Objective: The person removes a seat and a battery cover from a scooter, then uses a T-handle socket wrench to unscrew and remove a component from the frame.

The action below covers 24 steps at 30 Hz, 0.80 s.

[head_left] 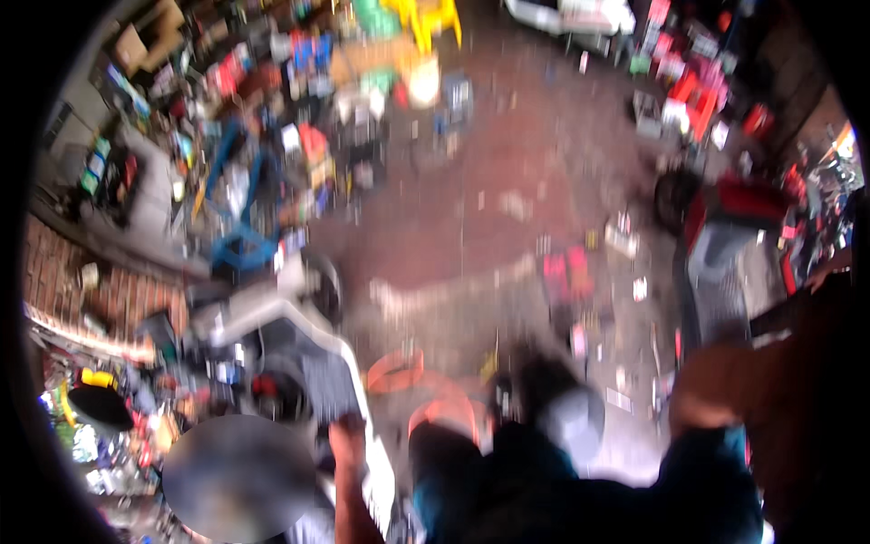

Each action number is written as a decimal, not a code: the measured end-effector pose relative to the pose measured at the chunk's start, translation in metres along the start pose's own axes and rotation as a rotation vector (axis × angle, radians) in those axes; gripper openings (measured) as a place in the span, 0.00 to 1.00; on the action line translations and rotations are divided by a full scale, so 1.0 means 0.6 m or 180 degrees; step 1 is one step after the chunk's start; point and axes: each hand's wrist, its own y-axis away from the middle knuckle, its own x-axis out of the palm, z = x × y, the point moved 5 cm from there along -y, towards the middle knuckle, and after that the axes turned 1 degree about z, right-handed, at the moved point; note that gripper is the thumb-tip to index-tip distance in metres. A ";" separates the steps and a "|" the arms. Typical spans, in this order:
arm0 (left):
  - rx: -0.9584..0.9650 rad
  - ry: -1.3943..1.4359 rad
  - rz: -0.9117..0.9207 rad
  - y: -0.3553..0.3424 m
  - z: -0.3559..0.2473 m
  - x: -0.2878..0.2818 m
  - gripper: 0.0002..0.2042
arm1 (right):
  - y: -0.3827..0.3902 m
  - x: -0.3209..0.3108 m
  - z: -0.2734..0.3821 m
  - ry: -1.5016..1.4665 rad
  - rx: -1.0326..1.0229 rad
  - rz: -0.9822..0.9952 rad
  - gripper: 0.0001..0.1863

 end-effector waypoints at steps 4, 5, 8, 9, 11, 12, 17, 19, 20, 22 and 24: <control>-0.0036 0.0871 -0.0168 -0.114 -0.093 0.016 0.06 | -0.006 0.020 -0.070 0.0363 0.0508 0.0000 0.06; -0.0090 0.1468 0.0160 -0.152 -0.082 0.056 0.08 | 0.003 0.016 -0.090 0.0464 0.0643 -0.0039 0.06; 0.0731 0.2053 -0.0206 -0.286 -0.041 0.189 0.08 | 0.016 0.011 -0.139 0.0630 0.0917 -0.0140 0.06; 0.0764 0.1816 -0.0073 -0.303 -0.076 0.183 0.08 | 0.000 0.019 -0.139 0.0622 0.0880 -0.0135 0.06; 0.0702 0.1383 0.0314 -0.341 -0.153 0.142 0.09 | -0.031 0.039 -0.160 0.0600 0.0877 -0.0136 0.06; 0.0725 0.1378 0.0439 -0.355 -0.167 0.132 0.09 | -0.054 0.054 -0.178 0.0580 0.0854 -0.0144 0.06; 0.0603 0.0415 0.0873 -0.587 -0.232 0.218 0.11 | -0.116 0.145 -0.359 0.0851 0.1110 -0.0210 0.07; 0.0316 0.0466 0.0849 -0.638 -0.231 0.203 0.12 | -0.148 0.199 -0.421 0.0664 0.1293 -0.0230 0.07; 0.0111 0.0658 0.1041 -0.659 -0.237 0.197 0.12 | -0.167 0.216 -0.447 0.0691 0.1423 -0.0256 0.07; 0.0081 0.0788 0.1033 -0.740 -0.250 0.188 0.12 | -0.170 0.276 -0.534 0.0626 0.1914 -0.0180 0.07; 0.0437 0.0782 0.1177 -0.784 -0.258 0.186 0.12 | -0.125 0.321 -0.622 0.0490 0.2933 0.0068 0.07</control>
